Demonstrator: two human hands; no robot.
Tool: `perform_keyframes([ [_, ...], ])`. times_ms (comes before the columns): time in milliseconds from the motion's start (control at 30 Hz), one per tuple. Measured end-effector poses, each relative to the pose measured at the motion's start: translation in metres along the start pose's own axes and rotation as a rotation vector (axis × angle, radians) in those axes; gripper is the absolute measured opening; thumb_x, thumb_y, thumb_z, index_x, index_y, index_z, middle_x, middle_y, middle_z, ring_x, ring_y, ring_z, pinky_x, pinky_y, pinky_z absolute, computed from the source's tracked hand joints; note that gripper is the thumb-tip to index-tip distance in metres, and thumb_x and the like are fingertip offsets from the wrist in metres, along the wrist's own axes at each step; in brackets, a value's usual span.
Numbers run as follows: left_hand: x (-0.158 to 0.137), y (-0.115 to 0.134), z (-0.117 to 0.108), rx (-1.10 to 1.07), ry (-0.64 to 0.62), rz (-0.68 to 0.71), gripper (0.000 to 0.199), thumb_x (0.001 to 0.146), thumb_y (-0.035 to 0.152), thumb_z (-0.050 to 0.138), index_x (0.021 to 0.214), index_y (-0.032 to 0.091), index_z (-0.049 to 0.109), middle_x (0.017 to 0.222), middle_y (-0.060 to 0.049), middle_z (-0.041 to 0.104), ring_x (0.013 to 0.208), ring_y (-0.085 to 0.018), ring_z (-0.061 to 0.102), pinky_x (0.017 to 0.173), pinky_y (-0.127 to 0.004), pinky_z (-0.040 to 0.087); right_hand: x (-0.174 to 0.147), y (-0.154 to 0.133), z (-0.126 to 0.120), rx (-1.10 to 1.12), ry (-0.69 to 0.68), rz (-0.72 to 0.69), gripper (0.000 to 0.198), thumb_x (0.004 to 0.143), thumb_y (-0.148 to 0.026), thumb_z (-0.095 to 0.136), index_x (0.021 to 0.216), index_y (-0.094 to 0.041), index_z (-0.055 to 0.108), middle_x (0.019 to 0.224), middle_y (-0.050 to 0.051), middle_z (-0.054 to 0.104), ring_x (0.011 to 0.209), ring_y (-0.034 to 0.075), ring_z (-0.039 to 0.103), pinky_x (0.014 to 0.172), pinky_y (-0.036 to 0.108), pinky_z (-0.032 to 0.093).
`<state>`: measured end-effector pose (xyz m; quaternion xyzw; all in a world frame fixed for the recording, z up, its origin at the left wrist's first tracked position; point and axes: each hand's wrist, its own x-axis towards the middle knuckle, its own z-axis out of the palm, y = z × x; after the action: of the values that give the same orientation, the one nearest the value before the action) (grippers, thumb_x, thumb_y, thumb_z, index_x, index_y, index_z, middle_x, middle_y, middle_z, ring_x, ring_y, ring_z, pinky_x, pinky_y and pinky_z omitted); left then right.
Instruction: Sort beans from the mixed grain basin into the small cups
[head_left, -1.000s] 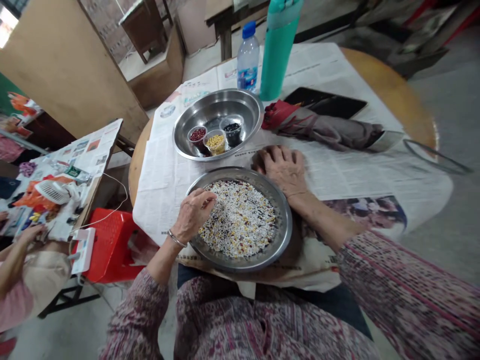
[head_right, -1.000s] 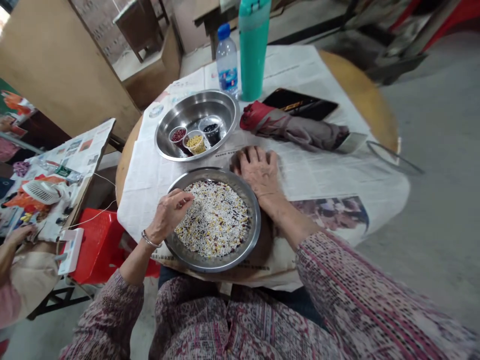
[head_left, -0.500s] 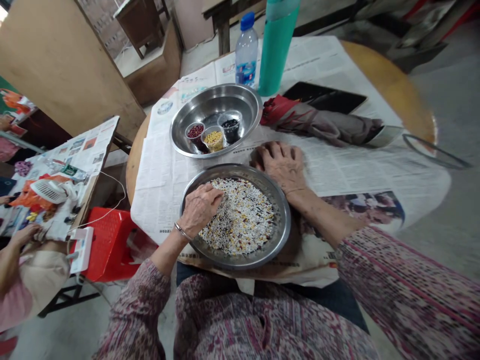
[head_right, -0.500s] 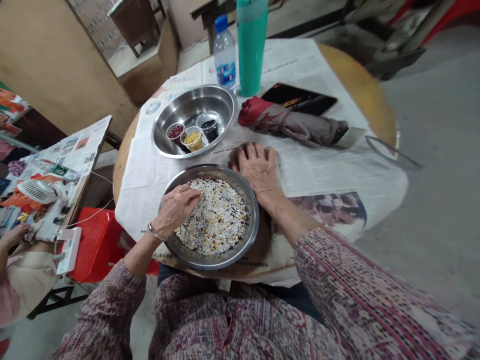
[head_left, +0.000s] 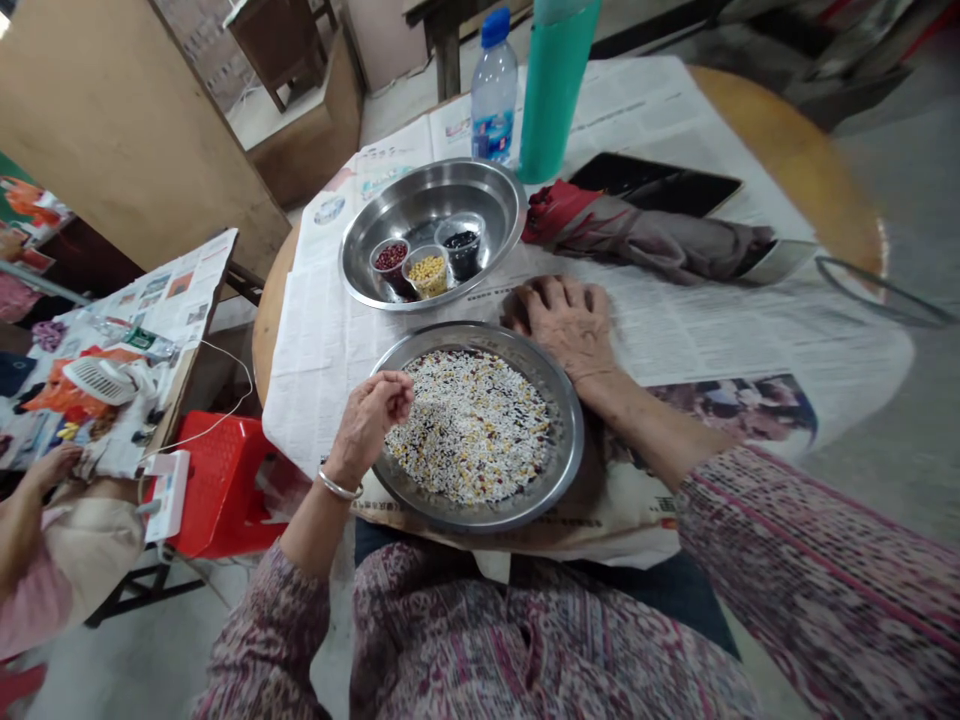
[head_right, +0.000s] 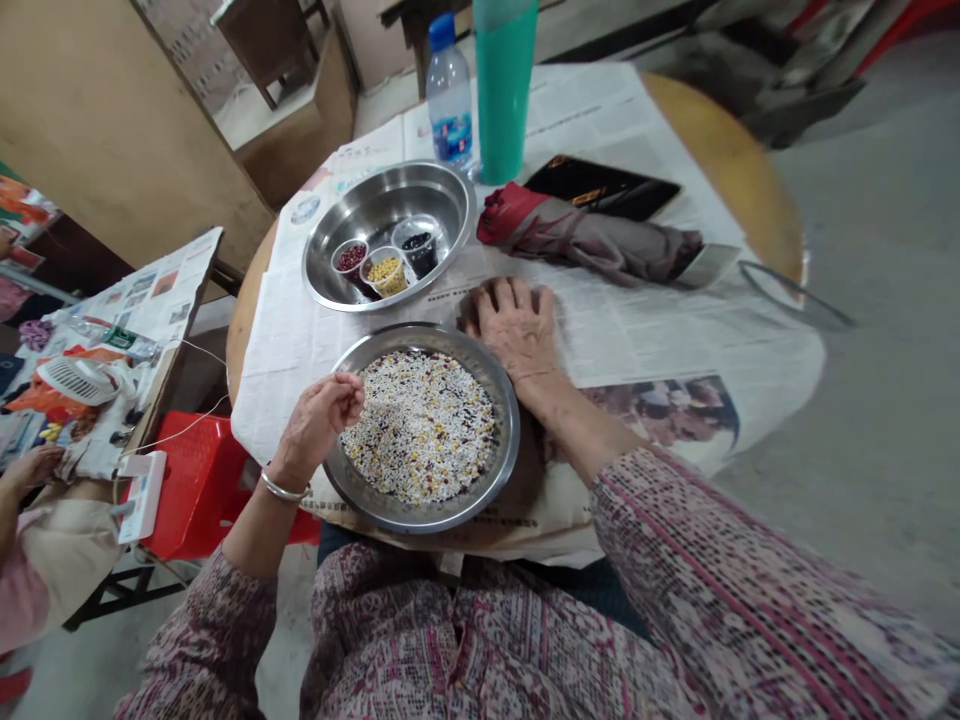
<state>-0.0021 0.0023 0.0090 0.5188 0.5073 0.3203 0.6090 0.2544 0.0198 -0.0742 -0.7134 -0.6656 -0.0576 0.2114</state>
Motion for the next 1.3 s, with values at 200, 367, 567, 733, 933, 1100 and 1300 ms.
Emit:
perform_keyframes([
  [200,-0.016,-0.007,-0.007,0.4,-0.046,0.118,0.013,0.084,0.024,0.06,0.088,0.015,0.068,0.066,0.001,0.056,0.057,-0.008,0.046,0.056,-0.022,0.037,-0.001,0.0,0.0,0.087,-0.016,0.022,0.049,0.099,-0.043,0.024,0.131,-0.018,0.051,0.131,0.02,0.055,0.12,0.037,0.042,0.091,0.051,0.03],
  [367,-0.018,-0.022,-0.002,1.039,0.082,0.482,0.008,0.083,0.014,0.064,0.087,0.019,0.068,0.071,0.002,0.056,0.067,-0.011,0.053,0.069,-0.025,0.043,-0.001,-0.002,-0.001,-0.002,-0.035,0.026,0.054,0.099,-0.045,0.02,0.129,-0.014,0.053,0.132,0.02,0.055,0.12,0.036,0.043,0.093,0.05,0.032],
  [567,-0.014,-0.03,0.0,1.225,0.081,0.489,0.008,0.087,0.017,0.064,0.092,0.022,0.067,0.081,0.0,0.064,0.075,-0.013,0.06,0.076,-0.025,0.048,0.0,-0.004,-0.006,-0.063,-0.071,0.024,0.048,0.098,-0.037,0.026,0.13,-0.013,0.052,0.133,0.021,0.055,0.119,0.035,0.045,0.092,0.05,0.034],
  [733,-0.014,-0.029,0.003,1.236,0.072,0.507,0.007,0.088,0.016,0.064,0.091,0.021,0.067,0.081,0.0,0.066,0.078,-0.014,0.062,0.078,-0.026,0.049,0.0,-0.003,-0.008,0.011,-0.096,0.025,0.046,0.097,-0.036,0.03,0.132,-0.014,0.05,0.136,0.021,0.052,0.123,0.038,0.043,0.093,0.051,0.032],
  [933,-0.012,-0.028,0.001,1.197,0.047,0.479,0.008,0.086,0.013,0.064,0.086,0.019,0.068,0.078,0.0,0.065,0.075,-0.014,0.06,0.077,-0.026,0.048,-0.001,-0.001,-0.004,0.007,-0.069,0.027,0.05,0.099,-0.041,0.022,0.134,-0.018,0.049,0.134,0.018,0.053,0.122,0.036,0.042,0.093,0.051,0.031],
  [1100,-0.012,-0.028,-0.002,1.0,0.096,0.484,0.005,0.083,0.015,0.066,0.084,0.019,0.069,0.067,0.002,0.058,0.064,-0.011,0.052,0.067,-0.025,0.044,-0.001,0.0,-0.004,0.026,-0.076,0.032,0.053,0.1,-0.044,0.019,0.135,-0.017,0.049,0.134,0.019,0.053,0.122,0.036,0.04,0.093,0.051,0.031],
  [1300,-0.021,-0.007,0.002,0.397,0.055,0.108,0.018,0.085,0.033,0.062,0.082,0.016,0.066,0.065,0.002,0.055,0.056,-0.008,0.043,0.053,-0.021,0.035,-0.002,-0.002,-0.004,0.021,-0.056,0.027,0.051,0.1,-0.042,0.021,0.136,-0.018,0.048,0.135,0.018,0.053,0.121,0.037,0.042,0.091,0.051,0.032],
])
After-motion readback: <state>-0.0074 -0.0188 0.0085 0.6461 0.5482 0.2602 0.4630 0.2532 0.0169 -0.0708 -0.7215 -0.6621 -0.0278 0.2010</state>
